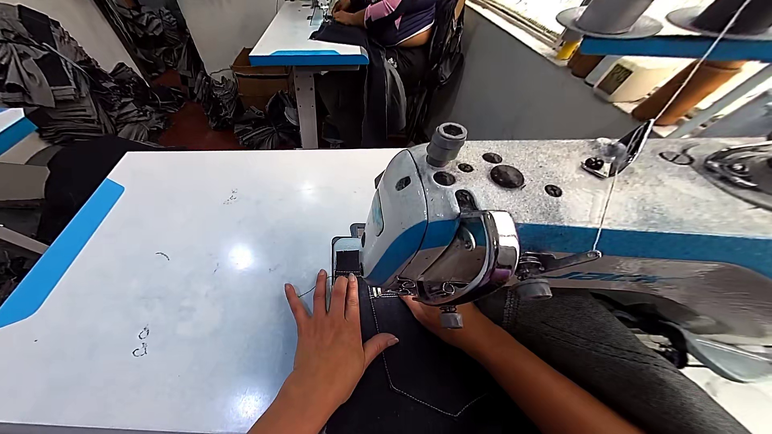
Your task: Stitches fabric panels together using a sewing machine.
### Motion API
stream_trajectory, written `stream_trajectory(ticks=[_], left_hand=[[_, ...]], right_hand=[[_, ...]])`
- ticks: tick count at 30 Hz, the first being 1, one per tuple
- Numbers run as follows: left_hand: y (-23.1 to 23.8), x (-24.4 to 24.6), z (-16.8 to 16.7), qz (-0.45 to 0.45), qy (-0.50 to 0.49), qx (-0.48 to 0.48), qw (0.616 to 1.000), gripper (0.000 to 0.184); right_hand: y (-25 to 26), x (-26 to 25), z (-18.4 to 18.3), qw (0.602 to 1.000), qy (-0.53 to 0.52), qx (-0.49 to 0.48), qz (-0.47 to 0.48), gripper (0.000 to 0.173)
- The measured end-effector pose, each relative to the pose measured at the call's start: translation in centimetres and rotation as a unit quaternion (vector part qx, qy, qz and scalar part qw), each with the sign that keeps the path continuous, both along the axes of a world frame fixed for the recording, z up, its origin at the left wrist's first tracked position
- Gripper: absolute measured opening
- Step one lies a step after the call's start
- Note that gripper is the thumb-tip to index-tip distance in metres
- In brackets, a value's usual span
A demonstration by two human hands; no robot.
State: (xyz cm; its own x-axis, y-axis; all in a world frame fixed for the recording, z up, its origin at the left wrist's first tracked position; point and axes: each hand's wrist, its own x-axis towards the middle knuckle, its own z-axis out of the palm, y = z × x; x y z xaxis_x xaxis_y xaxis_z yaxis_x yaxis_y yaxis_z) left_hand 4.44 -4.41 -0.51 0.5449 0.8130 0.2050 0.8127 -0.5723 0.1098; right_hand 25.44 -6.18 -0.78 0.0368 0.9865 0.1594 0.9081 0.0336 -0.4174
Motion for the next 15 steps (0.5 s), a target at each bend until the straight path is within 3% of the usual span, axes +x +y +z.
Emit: stream_trajectory(ticks=[10,15], left_hand=[[0.0,-0.1,-0.2,-0.001,-0.002,0.005,1.0,0.095],[-0.2,0.0,0.0,0.003,0.005,0.0,1.0,0.097]], right_hand=[[0.2,0.4,-0.7,0.996,-0.066,0.028,0.048,0.02],[0.2,0.1,0.5,0.997,-0.049,-0.047,0.029,0.021]])
